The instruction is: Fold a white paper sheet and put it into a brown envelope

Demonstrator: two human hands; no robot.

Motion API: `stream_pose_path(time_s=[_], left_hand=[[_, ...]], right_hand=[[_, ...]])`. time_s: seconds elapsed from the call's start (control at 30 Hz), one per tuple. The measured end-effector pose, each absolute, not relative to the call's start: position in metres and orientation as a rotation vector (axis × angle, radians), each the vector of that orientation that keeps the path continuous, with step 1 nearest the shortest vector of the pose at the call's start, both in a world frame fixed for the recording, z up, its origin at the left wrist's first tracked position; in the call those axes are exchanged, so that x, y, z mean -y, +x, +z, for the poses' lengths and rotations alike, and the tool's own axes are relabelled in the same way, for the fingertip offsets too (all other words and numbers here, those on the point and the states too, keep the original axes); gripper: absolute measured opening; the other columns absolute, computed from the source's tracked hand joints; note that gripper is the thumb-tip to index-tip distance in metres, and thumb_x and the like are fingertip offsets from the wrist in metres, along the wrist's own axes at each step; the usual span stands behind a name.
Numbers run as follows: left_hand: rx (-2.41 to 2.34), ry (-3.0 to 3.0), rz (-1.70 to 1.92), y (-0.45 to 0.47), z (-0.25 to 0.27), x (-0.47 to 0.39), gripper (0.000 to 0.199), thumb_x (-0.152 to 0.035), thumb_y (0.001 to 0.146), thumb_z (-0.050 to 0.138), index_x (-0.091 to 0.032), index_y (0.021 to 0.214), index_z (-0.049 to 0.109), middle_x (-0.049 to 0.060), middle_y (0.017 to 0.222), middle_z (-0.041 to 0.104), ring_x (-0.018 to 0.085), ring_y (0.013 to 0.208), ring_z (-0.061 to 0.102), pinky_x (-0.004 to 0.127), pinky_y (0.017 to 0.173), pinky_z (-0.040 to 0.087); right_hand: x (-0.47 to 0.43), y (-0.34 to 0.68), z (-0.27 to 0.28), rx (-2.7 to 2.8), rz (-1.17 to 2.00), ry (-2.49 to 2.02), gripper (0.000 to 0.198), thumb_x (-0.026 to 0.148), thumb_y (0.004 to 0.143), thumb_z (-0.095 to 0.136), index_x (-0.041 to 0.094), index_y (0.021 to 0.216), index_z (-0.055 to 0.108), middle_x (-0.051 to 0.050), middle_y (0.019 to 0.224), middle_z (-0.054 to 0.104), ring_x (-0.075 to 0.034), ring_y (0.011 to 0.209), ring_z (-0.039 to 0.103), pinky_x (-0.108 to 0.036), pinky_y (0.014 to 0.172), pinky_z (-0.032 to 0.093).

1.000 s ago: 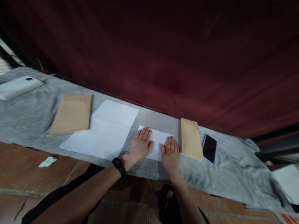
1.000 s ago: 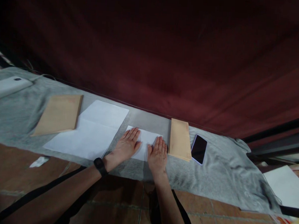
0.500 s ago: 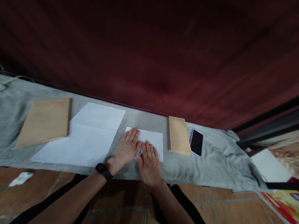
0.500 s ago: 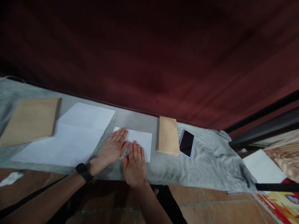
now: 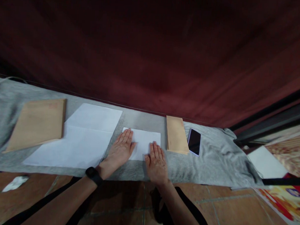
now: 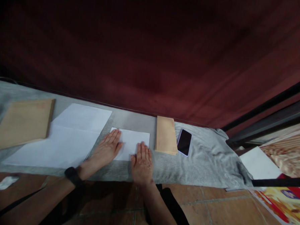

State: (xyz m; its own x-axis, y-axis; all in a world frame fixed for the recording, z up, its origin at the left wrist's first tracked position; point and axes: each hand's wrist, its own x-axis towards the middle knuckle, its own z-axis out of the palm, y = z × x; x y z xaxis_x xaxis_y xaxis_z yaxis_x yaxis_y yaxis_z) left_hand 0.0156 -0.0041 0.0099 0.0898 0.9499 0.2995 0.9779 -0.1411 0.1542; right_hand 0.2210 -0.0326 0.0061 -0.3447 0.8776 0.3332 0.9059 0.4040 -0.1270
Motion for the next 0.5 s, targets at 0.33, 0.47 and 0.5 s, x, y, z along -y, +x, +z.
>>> stream_pose_path(time_s=[0.33,0.47,0.5], left_hand=[[1.812,-2.351,-0.641,0.037,0.014,0.042,0.06,-0.039,0.102,0.028,-0.003,0.151,0.034,0.021,0.156,0.039,0.028,0.149,0.03,0.05,0.119,0.033],[1.646,-2.484,-0.664,0.06,0.008,0.069,0.069,-0.049,0.1,0.038,-0.007,0.154,0.027,0.02,0.157,0.038,0.028,0.148,0.032,0.049,0.12,0.033],[1.637,-2.485,-0.666,0.062,0.007,0.073,0.072,-0.051,0.099,0.04,-0.007,0.154,0.026,0.02,0.157,0.038,0.029,0.148,0.032,0.049,0.12,0.032]], right_hand=[[0.033,0.225,0.008,2.313,-0.111,-1.572,0.051,0.032,0.105,0.037,0.012,0.152,0.04,-0.013,0.156,0.041,-0.026,0.144,0.038,-0.043,0.117,0.031],[0.033,0.226,0.01,2.345,-0.134,-1.57,0.051,0.03,0.104,0.037,0.012,0.152,0.039,-0.012,0.157,0.039,-0.024,0.145,0.036,-0.041,0.118,0.03],[0.033,0.226,0.01,2.354,-0.141,-1.566,0.052,0.03,0.104,0.037,0.012,0.153,0.038,-0.012,0.158,0.039,-0.024,0.145,0.035,-0.041,0.118,0.03]])
